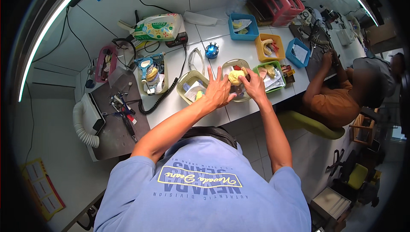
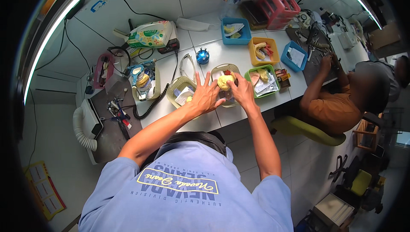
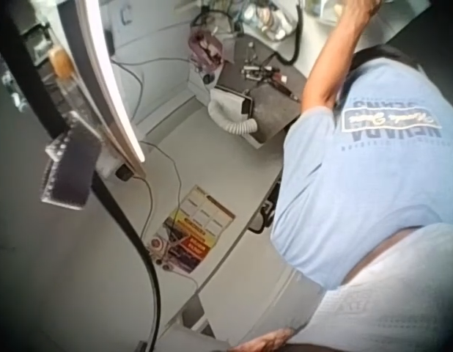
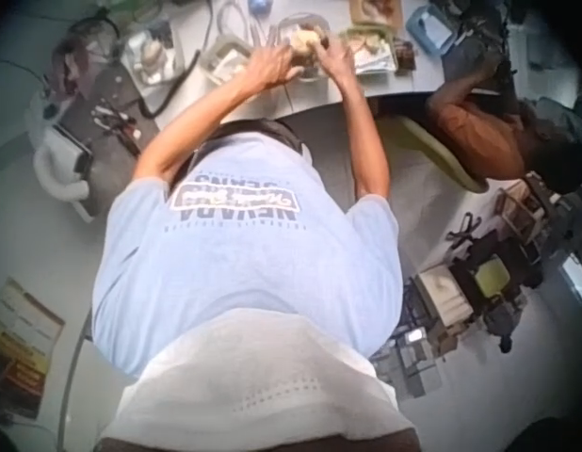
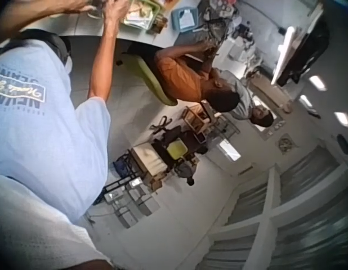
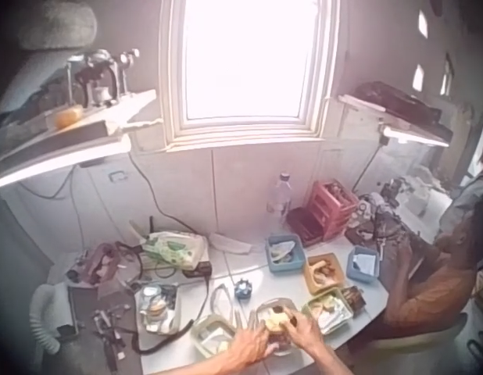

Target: The recorder is inspecting and trimming dental impressions and models at a laboratory bench.

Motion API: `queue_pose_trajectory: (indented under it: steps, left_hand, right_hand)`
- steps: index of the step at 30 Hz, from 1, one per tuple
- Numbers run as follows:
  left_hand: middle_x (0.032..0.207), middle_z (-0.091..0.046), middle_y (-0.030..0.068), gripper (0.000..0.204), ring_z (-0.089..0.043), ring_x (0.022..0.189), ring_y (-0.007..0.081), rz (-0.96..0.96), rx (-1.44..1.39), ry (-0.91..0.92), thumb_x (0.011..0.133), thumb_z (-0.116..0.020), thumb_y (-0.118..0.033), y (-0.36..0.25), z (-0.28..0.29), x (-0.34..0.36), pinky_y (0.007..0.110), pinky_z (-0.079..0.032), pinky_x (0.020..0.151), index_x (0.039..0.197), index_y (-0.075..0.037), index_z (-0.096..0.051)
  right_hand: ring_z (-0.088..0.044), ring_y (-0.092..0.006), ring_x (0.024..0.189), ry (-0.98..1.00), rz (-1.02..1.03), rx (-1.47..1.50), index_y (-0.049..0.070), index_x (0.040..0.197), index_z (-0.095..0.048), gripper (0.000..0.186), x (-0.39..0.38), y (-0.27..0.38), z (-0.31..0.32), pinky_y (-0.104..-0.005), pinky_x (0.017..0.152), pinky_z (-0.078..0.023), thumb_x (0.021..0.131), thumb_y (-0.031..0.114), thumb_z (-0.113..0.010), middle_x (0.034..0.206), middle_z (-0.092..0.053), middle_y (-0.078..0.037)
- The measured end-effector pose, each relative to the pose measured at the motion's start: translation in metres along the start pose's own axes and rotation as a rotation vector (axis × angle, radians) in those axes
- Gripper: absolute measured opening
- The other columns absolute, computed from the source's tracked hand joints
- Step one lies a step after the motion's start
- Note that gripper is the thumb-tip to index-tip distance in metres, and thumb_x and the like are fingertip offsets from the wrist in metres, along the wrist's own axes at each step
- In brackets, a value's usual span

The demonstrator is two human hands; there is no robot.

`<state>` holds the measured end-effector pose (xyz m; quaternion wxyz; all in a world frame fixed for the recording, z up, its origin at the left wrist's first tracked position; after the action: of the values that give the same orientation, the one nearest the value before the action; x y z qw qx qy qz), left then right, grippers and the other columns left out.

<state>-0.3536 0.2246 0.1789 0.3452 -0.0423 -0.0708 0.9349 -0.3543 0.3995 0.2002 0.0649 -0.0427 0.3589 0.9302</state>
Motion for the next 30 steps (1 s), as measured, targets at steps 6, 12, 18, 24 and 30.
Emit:
queue_pose_trajectory:
  steps: [6, 12, 18, 24, 30]
  left_hand:
    - [0.113, -0.063, 0.0102, 0.027, -0.054, 0.116, 0.0325, -0.079, -0.274, -0.274, 0.087, -0.063, -0.026, 0.003, 0.027, -0.058, 0.067, -0.023, 0.108, 0.104, -0.005, -0.065]
    - [0.101, -0.068, 0.0148, 0.021, -0.064, 0.098, 0.0319, 0.464, -0.602, -0.497, 0.088, -0.06, -0.006, 0.061, 0.041, -0.146, 0.038, -0.048, 0.09, 0.107, -0.001, -0.066]
    - [0.1, -0.069, 0.0149, 0.02, -0.067, 0.093, 0.0266, 0.628, -0.9, -0.432, 0.089, -0.058, -0.005, 0.073, 0.027, -0.189, 0.035, -0.051, 0.085, 0.106, 0.002, -0.066]
    - [0.098, -0.072, 0.0094, 0.021, -0.067, 0.091, 0.0143, 0.636, -1.277, -0.227, 0.096, -0.055, -0.01, 0.066, -0.005, -0.185, 0.027, -0.051, 0.085, 0.109, 0.003, -0.066]
    - [0.098, -0.069, 0.0077, 0.028, -0.065, 0.086, 0.0115, 0.73, -1.53, -0.119, 0.1, -0.053, -0.02, 0.079, -0.005, -0.193, 0.023, -0.05, 0.076, 0.114, 0.0, -0.064]
  right_hand:
    - [-0.068, -0.0363, 0.085, 0.106, -0.039, -0.085, 0.003, 0.118, -0.062, 0.04, 0.01, 0.0, -0.011, -0.0425, 0.078, -0.051, 0.089, 0.032, -0.063, 0.09, -0.069, -0.023]
    - [-0.066, -0.0407, 0.09, -0.026, 0.03, -0.239, 0.002, 0.114, -0.065, 0.037, 0.003, 0.015, -0.014, -0.0461, 0.079, -0.051, 0.086, 0.027, -0.068, 0.094, -0.068, -0.025]
    - [-0.066, -0.0384, 0.077, -0.22, 0.413, -0.096, 0.002, 0.109, -0.061, 0.027, -0.028, 0.062, -0.031, -0.0452, 0.068, -0.052, 0.085, 0.013, -0.067, 0.081, -0.065, -0.017]
    - [-0.069, -0.0361, 0.081, 0.207, 0.292, -0.417, -0.001, 0.087, -0.068, 0.043, -0.033, 0.097, -0.099, -0.0445, 0.07, -0.055, 0.082, 0.042, -0.072, 0.084, -0.069, -0.021]
    - [-0.07, -0.0327, 0.075, 0.222, 0.254, -0.513, -0.001, 0.083, -0.07, 0.044, -0.036, 0.094, -0.129, -0.0419, 0.067, -0.056, 0.075, 0.043, -0.076, 0.076, -0.069, -0.019]
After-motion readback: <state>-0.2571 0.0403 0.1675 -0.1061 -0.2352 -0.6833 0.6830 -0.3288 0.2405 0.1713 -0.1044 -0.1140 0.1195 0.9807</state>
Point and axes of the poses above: each hand's wrist, its own x-axis towards the middle knuckle, its own z-axis out of the back of the hand, y = z × x, the point moved 1 cm from there along x, towards the middle knuckle
